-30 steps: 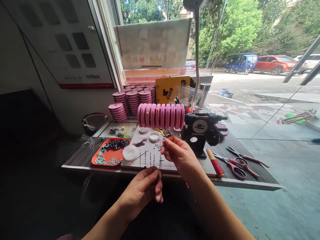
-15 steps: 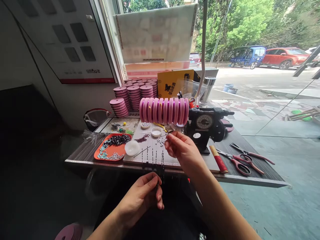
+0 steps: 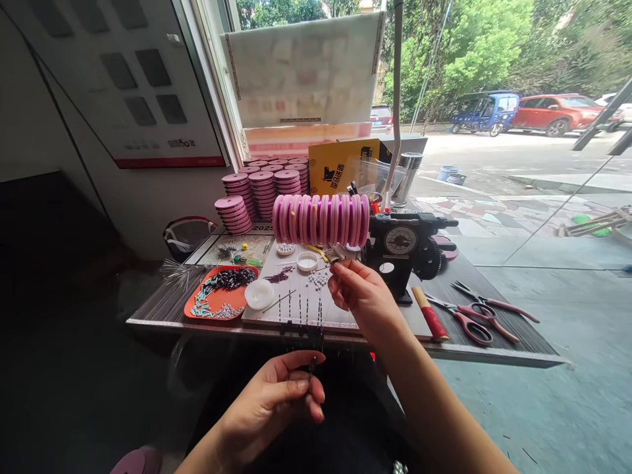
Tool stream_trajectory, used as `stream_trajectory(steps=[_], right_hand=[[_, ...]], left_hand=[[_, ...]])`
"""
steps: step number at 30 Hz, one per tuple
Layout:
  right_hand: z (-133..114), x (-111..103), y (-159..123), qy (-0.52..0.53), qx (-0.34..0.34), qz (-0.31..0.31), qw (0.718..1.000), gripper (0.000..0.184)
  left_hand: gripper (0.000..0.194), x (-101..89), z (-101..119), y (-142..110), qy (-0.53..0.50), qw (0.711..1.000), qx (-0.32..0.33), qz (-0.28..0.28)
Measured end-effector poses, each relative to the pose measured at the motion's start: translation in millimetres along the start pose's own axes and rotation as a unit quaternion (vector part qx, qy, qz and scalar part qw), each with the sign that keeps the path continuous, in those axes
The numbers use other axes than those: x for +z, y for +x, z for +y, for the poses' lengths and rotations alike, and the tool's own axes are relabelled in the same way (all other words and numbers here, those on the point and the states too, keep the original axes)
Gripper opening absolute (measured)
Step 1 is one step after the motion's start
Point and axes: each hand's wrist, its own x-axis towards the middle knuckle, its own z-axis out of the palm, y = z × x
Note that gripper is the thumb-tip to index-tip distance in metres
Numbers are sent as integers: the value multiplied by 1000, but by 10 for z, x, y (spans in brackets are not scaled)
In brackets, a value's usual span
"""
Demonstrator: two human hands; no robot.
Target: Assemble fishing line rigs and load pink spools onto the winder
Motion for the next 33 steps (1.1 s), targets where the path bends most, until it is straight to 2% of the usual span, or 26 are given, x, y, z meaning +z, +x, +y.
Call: stream_trajectory(steps=[8,10,13,15,17,20,23,26,33], right_hand=[[41,-3,35,6,-10,-9,1000,31],[11,4,51,-17,-25,-10,999,30],[-64,9,82,-60,-35,-16,997,32],[-107,-1,104,-79,-39,-11,996,32],[-129,-21,120,-89,-43,-5,995,30],[-129,-51,116,-84,-44,-3,995,29],[-112,-50,82,-59,-33,-20,997,28],[-92,-21,53,-44,-12,-39,998,28],[-61,6,68,-51,-39,-5,998,30]], left_hand=[[30,-23,10,-41,59,998,6,7],[31,-21,79,-41,119,992,22,-17],[30,67,281,63,239,965,62,-86],[31,195,439,218,226,963,90,-116],[37,357,567,409,168,974,117,-100],[34,570,661,648,144,975,167,-21],[26,652,648,729,138,971,196,16],[25,605,565,662,134,972,195,13],[30,365,306,365,92,990,97,37]])
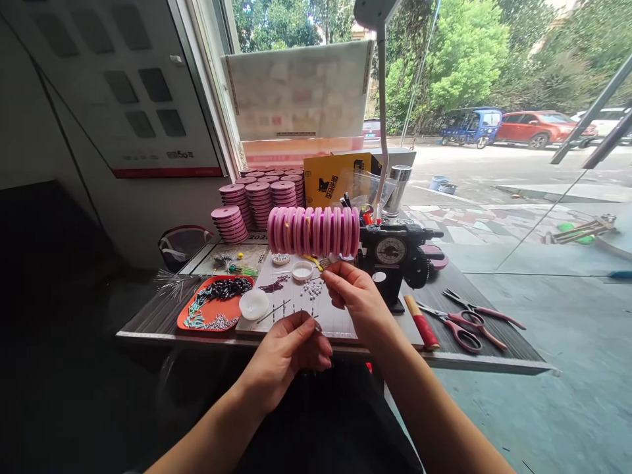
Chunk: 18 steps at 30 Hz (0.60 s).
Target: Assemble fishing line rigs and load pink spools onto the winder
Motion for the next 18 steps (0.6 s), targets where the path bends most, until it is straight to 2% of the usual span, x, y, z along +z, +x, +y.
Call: stream_trajectory(steps=[7,18], right_hand=[[22,12,-2,-7,9,8,1000,31],[59,-9,7,-3,-13,2,1000,29]], left_hand=[[31,-97,-82,-154,-49,998,-39,-8],[22,-121,-148,-259,-84,995,-57,9]])
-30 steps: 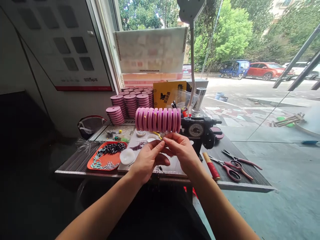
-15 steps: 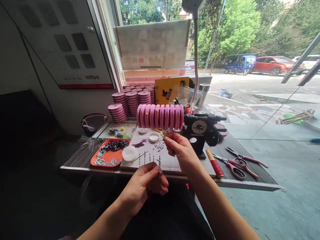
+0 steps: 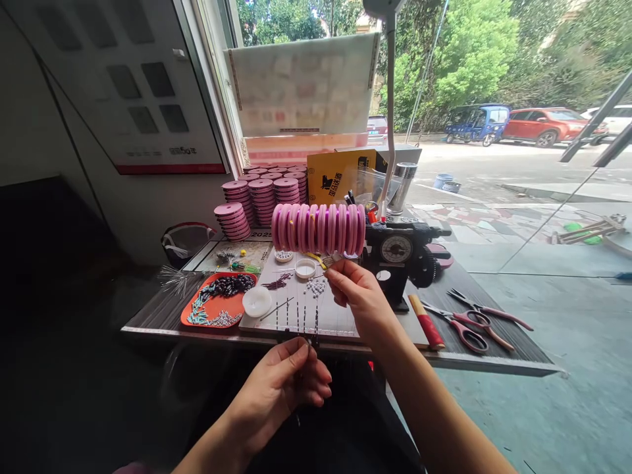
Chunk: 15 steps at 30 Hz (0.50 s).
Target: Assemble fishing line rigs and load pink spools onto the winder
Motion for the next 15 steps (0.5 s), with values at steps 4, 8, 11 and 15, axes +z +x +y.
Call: stream_trajectory(steps=[4,8,11,15], right_hand=[[2,6,-4,-5,-4,-1,1000,29],[-7,14,-8,-10,-7,1,1000,30],[-10,12,-10,-17,-8,2,1000,30],[-6,14,-7,-16,-7,3,1000,29]], left_hand=[[24,-14,-8,-24,-18,1000,-5,2],[22,-30,-19,-28,-24,1000,-9,6],[22,-45,-36,-33,-26,1000,-13,8],[21,-56,-55,-47,-25,1000,-16,2]])
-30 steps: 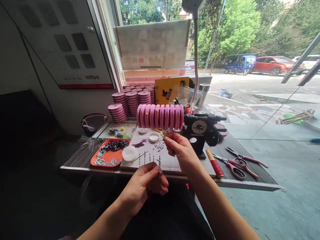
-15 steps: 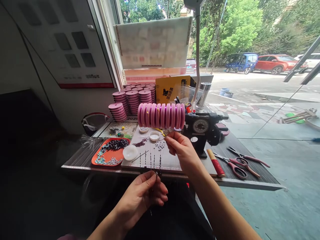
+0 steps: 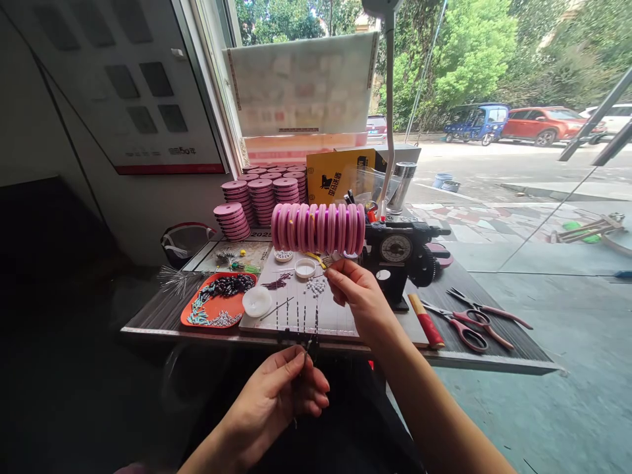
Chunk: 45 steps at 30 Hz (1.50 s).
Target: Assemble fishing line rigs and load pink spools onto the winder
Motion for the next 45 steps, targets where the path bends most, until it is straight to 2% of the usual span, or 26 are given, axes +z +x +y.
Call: stream_trajectory(steps=[13,20,24,29,33,35,45], right_hand=[[-2,-6,-1,-16,-20,2,1000,27],[60,12,-151,-40,-17,-9,999,28],[212,51,-336,-53,18,-46,997,29],[331,67,-478,-18,55,-58,997,29],[370,59,-509,45,107,-76,990,27],[388,62,-523,74,119,-81,987,26],[370,98,-524,101,129,-90,982,32]], left_hand=[[16,-75,-26,-25,0,1000,-12,7],[17,-100,-67,-35,18,1000,-17,-11],[19,-106,-97,-39,23,1000,-9,-10],[13,-91,-54,-4,34,999,3,-23],[23,-26,65,45,80,994,53,-48],[19,3,117,74,98,992,69,-49],[12,54,172,166,66,997,33,-6]])
